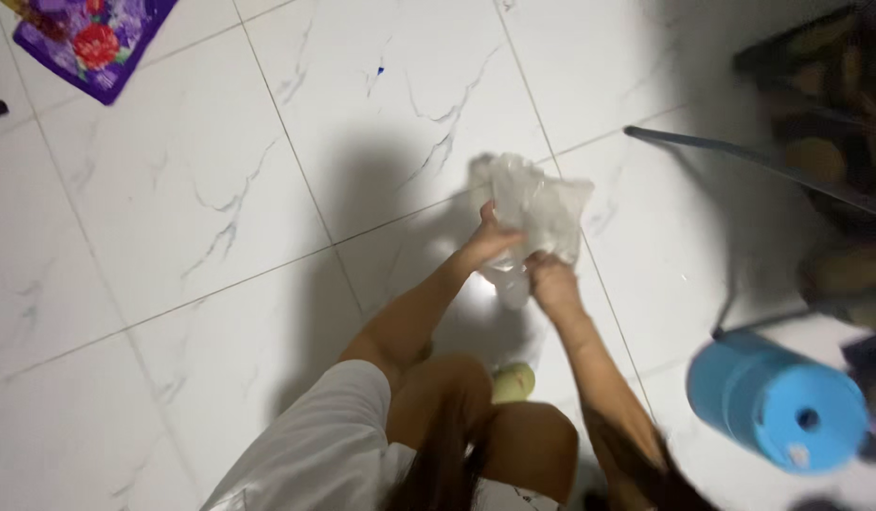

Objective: The person organizes a cluttered room by sorting various items on a desk and floor. They handle a plastic bag, a black pouch, a fly swatter, a lint roller, and clothes, moving them to different locations. The person also handles an iron and a dust mop, placing them on a cabinet.

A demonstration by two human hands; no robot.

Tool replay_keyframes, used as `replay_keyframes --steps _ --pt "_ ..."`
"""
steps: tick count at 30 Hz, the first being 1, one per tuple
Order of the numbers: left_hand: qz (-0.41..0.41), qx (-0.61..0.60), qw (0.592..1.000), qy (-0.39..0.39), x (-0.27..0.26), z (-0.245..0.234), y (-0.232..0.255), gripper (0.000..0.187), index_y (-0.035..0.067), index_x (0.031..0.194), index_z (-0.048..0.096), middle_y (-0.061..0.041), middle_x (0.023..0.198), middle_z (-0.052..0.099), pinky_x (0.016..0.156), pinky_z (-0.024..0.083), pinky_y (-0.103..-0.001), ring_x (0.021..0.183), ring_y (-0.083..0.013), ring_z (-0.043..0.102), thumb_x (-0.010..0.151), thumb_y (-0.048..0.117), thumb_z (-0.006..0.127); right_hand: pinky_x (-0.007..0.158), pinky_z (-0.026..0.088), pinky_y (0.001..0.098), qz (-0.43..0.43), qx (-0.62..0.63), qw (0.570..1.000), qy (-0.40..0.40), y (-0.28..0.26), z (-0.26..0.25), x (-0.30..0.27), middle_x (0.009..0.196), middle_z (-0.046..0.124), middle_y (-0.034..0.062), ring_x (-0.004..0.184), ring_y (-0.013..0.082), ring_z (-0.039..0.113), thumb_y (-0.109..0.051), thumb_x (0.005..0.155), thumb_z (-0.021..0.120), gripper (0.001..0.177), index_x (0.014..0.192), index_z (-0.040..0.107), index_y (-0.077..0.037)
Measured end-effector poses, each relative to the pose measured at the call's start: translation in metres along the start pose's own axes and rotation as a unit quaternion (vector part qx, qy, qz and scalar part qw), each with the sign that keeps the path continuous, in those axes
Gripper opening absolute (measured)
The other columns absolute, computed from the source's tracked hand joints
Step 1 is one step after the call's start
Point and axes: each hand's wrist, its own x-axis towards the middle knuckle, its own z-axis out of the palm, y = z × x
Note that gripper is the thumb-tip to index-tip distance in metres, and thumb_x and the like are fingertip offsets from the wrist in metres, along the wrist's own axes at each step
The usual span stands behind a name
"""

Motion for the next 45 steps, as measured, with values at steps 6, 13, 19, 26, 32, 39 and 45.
replay_keyframes --steps 6,13,19,26,32,39,45 --pt "0.191 0.194 0.960 -0.070 -0.188 0.047 0.091 0.085 0.008 0.162 0.029 -0.023 0.132 0.065 0.092 0.057 -0.039 0.104 -0.0285 0.072 0.084 -0.001 0.062 0.092 0.053 0.0467 0.155 0.093 0.980 -0.084 -0.080 -0.054 -0.124 0.121 0.069 0.0176 0.107 0.0395 0.066 -0.008 0.084 0.061 0.032 0.115 0.070 -0.007" --pt "0.156 0.387 0.858 -0.301 -0.422 0.088 0.190 0.061 0.014 0.148 0.052 -0.019 0.146 0.054 0.099 0.052 -0.036 0.121 -0.0289 0.063 0.090 0.006 0.069 0.103 0.047 0.0477 0.342 0.186 0.906 -0.165 -0.201 -0.130 -0.286 0.125 0.066 0.0255 0.121 0.0416 0.060 -0.020 0.093 0.059 0.043 0.134 0.060 -0.008" --pt "0.139 0.526 0.737 -0.400 -0.597 0.067 0.249 0.083 0.009 0.157 0.035 -0.019 0.145 0.043 0.090 0.055 -0.038 0.110 -0.0291 0.061 0.082 0.005 0.071 0.104 0.049 0.0442 0.416 0.211 0.870 -0.159 -0.311 -0.169 -0.401 0.128 0.066 0.0239 0.122 0.0398 0.062 -0.016 0.084 0.065 0.057 0.138 0.053 -0.006" --pt "0.154 0.474 0.805 -0.323 -0.685 0.029 0.190 0.088 0.011 0.156 0.033 -0.020 0.156 0.036 0.101 0.051 -0.040 0.125 -0.0343 0.052 0.074 -0.001 0.064 0.109 0.046 0.0408 0.343 0.210 0.890 -0.214 -0.383 -0.170 -0.496 0.135 0.065 0.0181 0.128 0.0346 0.060 -0.009 0.085 0.053 0.060 0.144 0.056 -0.018" --pt "0.238 0.462 0.846 -0.122 -0.629 -0.072 0.129 0.081 0.009 0.152 0.038 -0.018 0.155 0.039 0.105 0.046 -0.046 0.130 -0.0398 0.051 0.078 0.011 0.070 0.110 0.044 0.0442 0.330 0.151 0.912 -0.192 -0.431 -0.147 -0.455 0.136 0.064 0.0186 0.128 0.0355 0.058 -0.013 0.088 0.054 0.049 0.136 0.064 -0.014" --pt "0.199 0.455 0.867 0.038 -0.584 -0.228 0.200 0.084 0.011 0.154 0.036 -0.019 0.157 0.038 0.099 0.051 -0.044 0.127 -0.0402 0.056 0.076 0.000 0.064 0.100 0.049 0.0435 0.155 0.260 0.951 0.064 -0.526 -0.168 -0.312 0.135 0.062 0.0172 0.115 0.0384 0.062 -0.002 0.083 0.061 0.043 0.125 0.067 -0.006" --pt "0.086 0.439 0.892 0.060 -0.537 -0.341 0.230 0.090 0.016 0.160 0.028 -0.021 0.149 0.043 0.101 0.050 -0.045 0.126 -0.0410 0.056 0.079 0.003 0.064 0.097 0.057 0.0376 0.283 0.368 0.873 0.151 -0.536 -0.108 -0.181 0.126 0.070 0.0123 0.108 0.0292 0.071 -0.004 0.090 0.058 0.035 0.121 0.071 -0.012"
